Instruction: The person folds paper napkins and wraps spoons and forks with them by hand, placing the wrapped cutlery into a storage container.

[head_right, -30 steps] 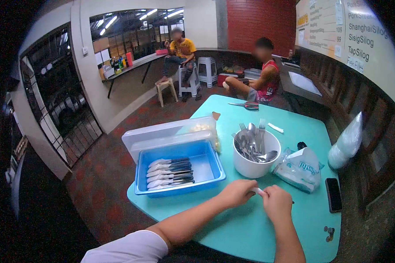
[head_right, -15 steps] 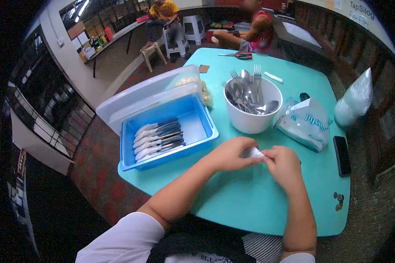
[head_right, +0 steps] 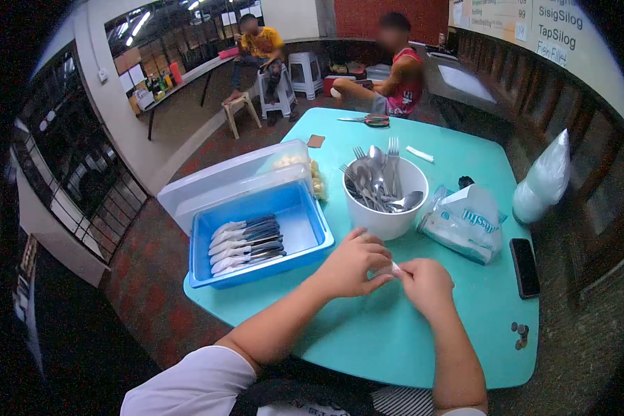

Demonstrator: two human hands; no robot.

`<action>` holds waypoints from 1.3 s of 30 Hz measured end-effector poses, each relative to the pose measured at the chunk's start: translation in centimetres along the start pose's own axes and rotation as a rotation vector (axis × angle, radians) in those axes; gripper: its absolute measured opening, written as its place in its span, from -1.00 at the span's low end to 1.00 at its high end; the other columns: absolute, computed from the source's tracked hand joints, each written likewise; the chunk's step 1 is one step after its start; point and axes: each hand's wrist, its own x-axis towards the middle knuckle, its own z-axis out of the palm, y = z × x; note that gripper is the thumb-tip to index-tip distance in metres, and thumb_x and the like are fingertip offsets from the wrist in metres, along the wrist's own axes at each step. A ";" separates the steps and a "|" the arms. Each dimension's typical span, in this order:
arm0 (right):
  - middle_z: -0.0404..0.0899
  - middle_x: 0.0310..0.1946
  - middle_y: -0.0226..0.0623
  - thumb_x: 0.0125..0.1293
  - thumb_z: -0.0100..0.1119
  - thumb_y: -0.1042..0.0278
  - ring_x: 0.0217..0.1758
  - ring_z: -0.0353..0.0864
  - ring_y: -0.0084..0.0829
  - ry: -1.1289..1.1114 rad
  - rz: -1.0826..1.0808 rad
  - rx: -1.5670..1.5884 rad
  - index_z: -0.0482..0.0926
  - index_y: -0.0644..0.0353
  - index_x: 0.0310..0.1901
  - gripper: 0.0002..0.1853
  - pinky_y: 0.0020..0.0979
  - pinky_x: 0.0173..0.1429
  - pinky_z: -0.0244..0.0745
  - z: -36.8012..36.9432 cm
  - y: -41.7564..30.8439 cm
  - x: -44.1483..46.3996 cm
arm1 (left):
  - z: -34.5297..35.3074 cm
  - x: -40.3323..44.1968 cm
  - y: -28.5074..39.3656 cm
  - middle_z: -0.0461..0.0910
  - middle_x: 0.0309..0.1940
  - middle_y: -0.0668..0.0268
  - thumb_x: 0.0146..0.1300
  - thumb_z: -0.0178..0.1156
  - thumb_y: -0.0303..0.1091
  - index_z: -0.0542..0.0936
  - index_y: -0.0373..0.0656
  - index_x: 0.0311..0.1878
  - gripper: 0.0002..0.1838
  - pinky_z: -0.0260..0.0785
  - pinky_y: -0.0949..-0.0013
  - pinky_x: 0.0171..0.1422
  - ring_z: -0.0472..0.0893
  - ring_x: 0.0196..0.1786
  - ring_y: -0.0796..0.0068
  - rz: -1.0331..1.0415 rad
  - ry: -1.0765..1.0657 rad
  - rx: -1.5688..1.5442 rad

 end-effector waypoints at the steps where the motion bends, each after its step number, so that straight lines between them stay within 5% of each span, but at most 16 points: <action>1: 0.63 -0.40 -0.16 0.22 0.19 0.25 -0.31 0.61 -0.09 0.055 -0.048 -0.132 0.71 0.14 -0.29 -0.81 -0.18 -0.25 0.47 0.1 -0.4 -0.2 | -0.1 0.0 -0.2 0.65 -0.27 0.29 0.07 0.28 -0.37 0.67 -0.09 -0.23 -0.83 0.27 0.00 0.30 0.57 0.01 0.21 -0.037 -0.032 -0.033; 6: 0.58 -0.43 -0.20 0.22 0.21 0.24 -0.36 0.56 -0.11 0.178 -0.229 -0.226 0.70 0.11 -0.29 -0.83 -0.19 -0.32 0.42 1.0 -1.1 -0.7 | 0.5 -0.3 -0.7 0.63 -0.25 0.20 0.08 0.26 -0.40 0.62 -0.15 -0.25 -0.85 0.40 0.10 0.04 0.59 -0.09 0.10 -0.275 -0.248 -0.138; 10: 0.52 -0.53 -0.27 0.27 0.19 0.23 -0.45 0.56 -0.21 0.345 -0.249 -0.017 0.66 0.19 -0.36 -0.79 -0.21 -0.36 0.42 2.6 -1.0 -0.2 | 0.5 -0.5 -0.8 0.59 -0.35 0.27 -0.02 0.24 -0.45 0.59 -0.13 -0.36 -0.89 0.40 0.14 -0.02 0.59 -0.16 0.16 -0.169 -0.079 0.025; 16: 0.34 -0.59 -0.61 0.39 0.10 0.24 -0.58 0.25 -0.74 -0.321 0.166 1.029 0.63 0.22 -0.33 -0.75 -0.59 -0.55 0.10 1.6 1.6 1.4 | 0.2 -0.1 -1.6 0.53 -0.42 0.37 -0.07 0.18 -0.43 0.57 -0.07 -0.42 -0.91 0.36 0.20 0.09 0.57 -0.17 0.32 0.064 0.076 0.116; 18: 0.33 -0.60 -0.64 0.39 0.12 0.21 -0.61 0.15 -0.78 -0.239 0.163 0.936 0.62 0.17 -0.32 -0.77 -0.63 -0.56 -0.02 1.4 1.4 1.2 | 0.4 0.1 -2.2 0.53 -0.34 0.35 -0.04 0.16 -0.42 0.56 -0.09 -0.36 -0.88 0.34 0.19 0.14 0.56 -0.12 0.32 0.164 0.109 0.111; 21: 0.32 -0.60 -0.64 0.41 0.09 0.21 -0.59 0.17 -0.77 -0.030 0.089 0.737 0.63 0.20 -0.32 -0.75 -0.62 -0.52 0.00 0.1 1.3 1.9 | -2.0 -0.6 -0.3 0.50 -0.18 0.25 -0.03 0.17 -0.39 0.52 -0.13 -0.25 -0.78 0.33 0.18 0.17 0.53 -0.07 0.24 0.286 0.558 0.257; 24: 0.35 -0.58 -0.61 0.41 0.09 0.24 -0.53 0.24 -0.73 0.156 -0.028 0.616 0.64 0.28 -0.28 -0.73 -0.60 -0.46 0.06 -0.7 0.9 3.5 | -0.5 -3.2 0.5 0.44 -0.04 0.15 0.00 0.17 -0.35 0.46 -0.17 -0.17 -0.72 0.34 0.14 0.14 0.50 0.01 0.19 0.462 0.468 0.048; 26: 0.37 -0.57 -0.57 0.40 0.12 0.26 -0.49 0.29 -0.69 0.152 -0.148 0.428 0.65 0.35 -0.24 -0.72 -0.57 -0.41 0.13 -2.2 -5.6 4.5 | 0.6 -5.0 1.5 0.51 -0.16 0.13 0.03 0.17 -0.30 0.50 -0.20 -0.28 -0.79 0.40 0.08 0.02 0.55 -0.07 0.16 0.443 0.064 -0.136; 29: 0.46 -0.53 -0.35 0.28 0.21 0.34 -0.44 0.40 -0.51 -0.049 -0.354 0.155 0.66 0.34 -0.17 -0.78 -0.44 -0.34 0.27 -0.9 -13.7 6.3 | 4.5 -6.2 2.1 0.54 -0.36 0.13 0.03 0.17 -0.27 0.52 -0.21 -0.43 -0.81 0.42 0.03 -0.12 0.58 -0.21 0.13 0.430 -0.284 -0.211; 32: 0.59 -0.39 -0.09 0.22 0.24 0.38 -0.35 0.56 -0.24 -0.292 -0.453 -0.012 0.68 0.25 -0.15 -0.80 -0.32 -0.23 0.40 2.6 -20.9 8.2 | 4.7 -6.8 2.3 0.52 -0.50 0.16 0.02 0.17 -0.25 0.52 -0.21 -0.53 -0.79 0.43 0.02 -0.18 0.59 -0.32 0.13 0.462 -0.151 -0.331; 35: 0.63 -0.27 -0.05 0.22 0.25 0.36 -0.22 0.62 -0.15 -0.472 -0.475 0.001 0.69 0.23 -0.15 -0.79 -0.28 -0.10 0.47 7.9 -23.2 11.8 | 5.8 -7.1 1.6 0.55 -0.45 0.11 0.05 0.16 -0.29 0.53 -0.23 -0.51 -0.80 0.43 0.00 -0.15 0.58 -0.29 0.03 0.373 -0.178 -0.320; 39: 0.67 -0.31 -0.09 0.20 0.27 0.38 -0.21 0.66 -0.17 -0.652 -0.650 0.030 0.71 0.21 -0.17 -0.81 -0.29 -0.05 0.51 12.8 -24.5 13.6 | 6.9 -7.0 0.6 0.57 -0.15 -0.03 0.10 0.11 -0.35 0.60 -0.24 -0.18 -0.75 0.37 -0.02 0.10 0.53 -0.02 -0.11 0.269 -0.246 -0.505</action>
